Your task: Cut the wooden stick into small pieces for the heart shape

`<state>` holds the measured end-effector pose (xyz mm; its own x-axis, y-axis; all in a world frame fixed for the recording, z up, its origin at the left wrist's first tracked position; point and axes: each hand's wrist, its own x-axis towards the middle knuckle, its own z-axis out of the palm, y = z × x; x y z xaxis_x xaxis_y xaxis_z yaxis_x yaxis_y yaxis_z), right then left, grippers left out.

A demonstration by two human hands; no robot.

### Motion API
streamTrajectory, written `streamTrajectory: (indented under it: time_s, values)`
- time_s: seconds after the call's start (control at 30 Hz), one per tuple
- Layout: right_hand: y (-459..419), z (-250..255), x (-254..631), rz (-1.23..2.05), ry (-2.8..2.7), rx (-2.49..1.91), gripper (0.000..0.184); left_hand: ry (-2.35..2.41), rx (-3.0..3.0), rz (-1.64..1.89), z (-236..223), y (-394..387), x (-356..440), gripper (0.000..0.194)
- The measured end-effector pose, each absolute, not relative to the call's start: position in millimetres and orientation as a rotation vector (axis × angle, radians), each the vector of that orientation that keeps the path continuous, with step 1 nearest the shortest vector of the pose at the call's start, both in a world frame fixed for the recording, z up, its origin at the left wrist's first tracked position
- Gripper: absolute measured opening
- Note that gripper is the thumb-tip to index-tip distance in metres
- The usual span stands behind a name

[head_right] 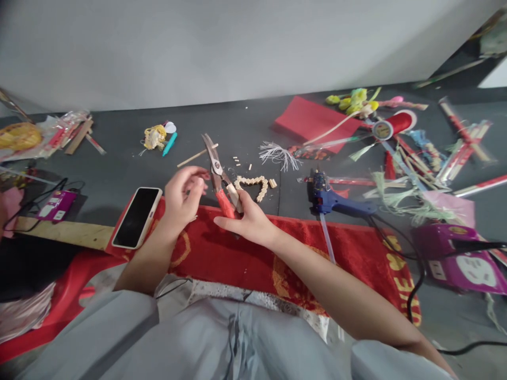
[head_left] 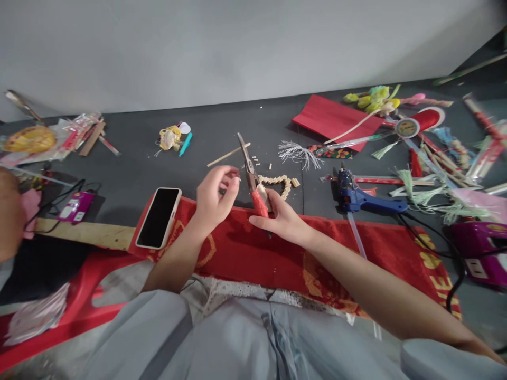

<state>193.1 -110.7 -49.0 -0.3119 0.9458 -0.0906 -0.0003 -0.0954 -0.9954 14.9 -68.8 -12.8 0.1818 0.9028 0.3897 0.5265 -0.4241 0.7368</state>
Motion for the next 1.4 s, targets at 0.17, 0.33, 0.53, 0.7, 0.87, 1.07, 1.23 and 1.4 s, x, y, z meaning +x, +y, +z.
streamTrajectory:
  time_s: [0.17,0.33,0.53,0.7,0.87,1.07,1.23,1.4]
  values:
    - [-109.4,-48.8,192.7,1.564,-1.376,-1.091,0.017,1.64,2.537,1.368,-2.6,-67.1,4.8,0.018]
    - [-110.3,-50.2,190.8,1.592,-1.405,-1.149,0.017,1.653,2.659,1.305,-10.9,-58.3,0.0,0.027]
    - [-112.8,-52.4,191.7,1.61,-1.463,-1.146,0.021,1.797,2.569,1.085,-16.3,-53.3,-3.9,0.016]
    - [-114.5,-50.3,191.9,1.625,-1.457,-1.111,0.019,1.753,2.487,1.085,-9.2,-56.6,-0.4,0.022]
    - [-116.2,-46.2,192.1,1.627,-1.465,-1.066,0.016,1.71,2.471,1.106,-7.3,-57.4,1.1,0.023]
    - [-115.2,-46.8,192.3,1.613,-1.476,-1.08,0.018,1.716,2.473,1.121,-8.2,-56.2,0.9,0.021]
    - [-115.0,-47.7,192.8,1.601,-1.476,-1.098,0.018,1.681,2.452,1.113,-7.1,-56.2,0.2,0.019]
    - [-114.4,-49.4,193.6,1.607,-1.468,-1.079,0.017,1.681,2.429,1.116,-5.4,-55.9,-0.3,0.021]
